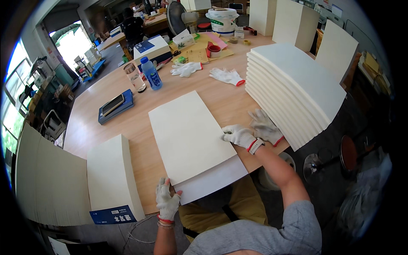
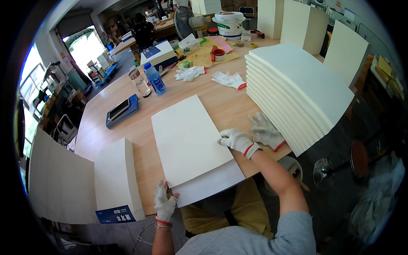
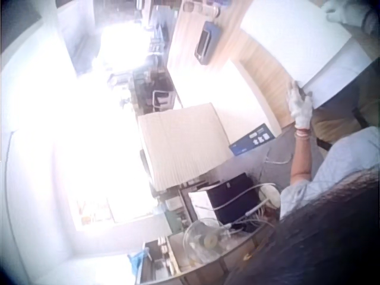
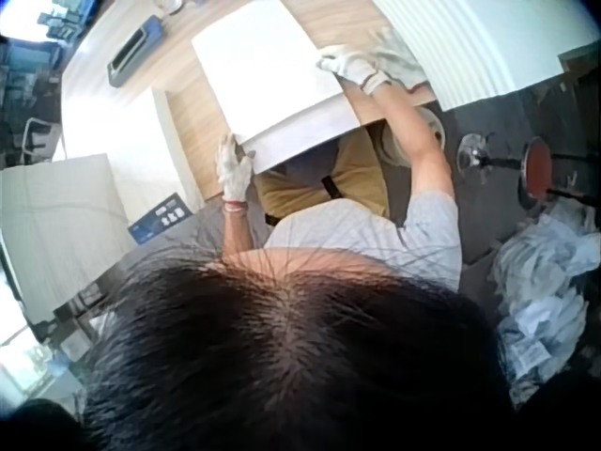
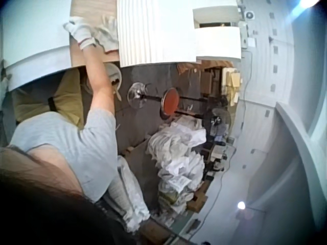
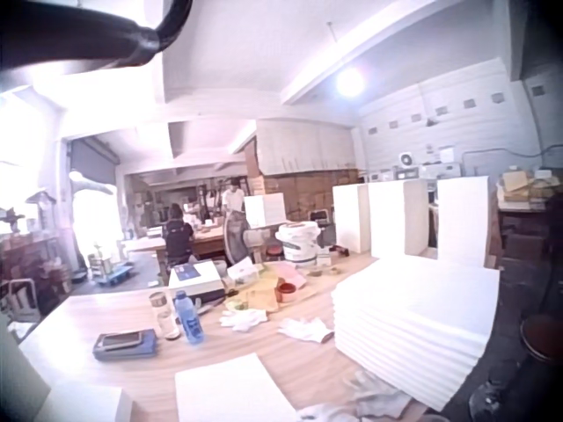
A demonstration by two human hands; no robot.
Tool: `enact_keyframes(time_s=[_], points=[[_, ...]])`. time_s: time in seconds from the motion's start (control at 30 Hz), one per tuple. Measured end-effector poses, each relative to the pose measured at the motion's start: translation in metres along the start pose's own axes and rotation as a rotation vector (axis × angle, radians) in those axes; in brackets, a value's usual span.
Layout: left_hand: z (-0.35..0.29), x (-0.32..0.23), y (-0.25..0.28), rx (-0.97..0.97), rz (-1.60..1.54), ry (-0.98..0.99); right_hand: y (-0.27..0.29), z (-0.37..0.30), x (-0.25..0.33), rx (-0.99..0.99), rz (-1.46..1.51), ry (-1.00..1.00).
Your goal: The person applies glue to the spine of a stack of white paper sheets using a brush. They then insert a blue cover sheet into the glued spine and press it to secure the binding. The person repeats this process for multiple units, stacking the finished notebooks on the table.
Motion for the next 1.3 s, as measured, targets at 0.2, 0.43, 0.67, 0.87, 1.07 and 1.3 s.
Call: enact_keyframes(time_s=[0.2, 0.43, 0.67, 0.87, 1.07, 1.3], points=[[0.0, -0.001, 0.004, -0.012, 0.049, -0.085, -0.002, 0.001, 0.004, -0.039, -0.107, 0.013], [0.003, -0.001, 0.005, 0.013, 0.106, -0.136, 0.001, 0.003, 0.0, -0.052, -0.17, 0.038], [0.013, -0.055, 0.022, 0.049, 0.226, -0.445, -0.002, -0.047, 0.047, -0.08, -0.213, 0.409], [0.024, -0.091, 0.018, 0.351, 0.518, -0.562, -0.001, -0.057, 0.048, 0.119, -0.172, 0.383], [0.022, -0.096, 0.016, 0.439, 0.523, -0.569, 0.002, -0.056, 0.04, 0.158, 0.016, 0.305], [0.024, -0.101, 0.021, 0.495, 0.516, -0.534, 0.009, -0.054, 0.044, 0.202, 0.007, 0.229]])
Point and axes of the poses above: each hand's wrist, its own z-axis towards the middle knuckle, its own y-axis out of the back of the hand, x = y × z, the point moved 2 cm from there along z, towards the middle knuckle
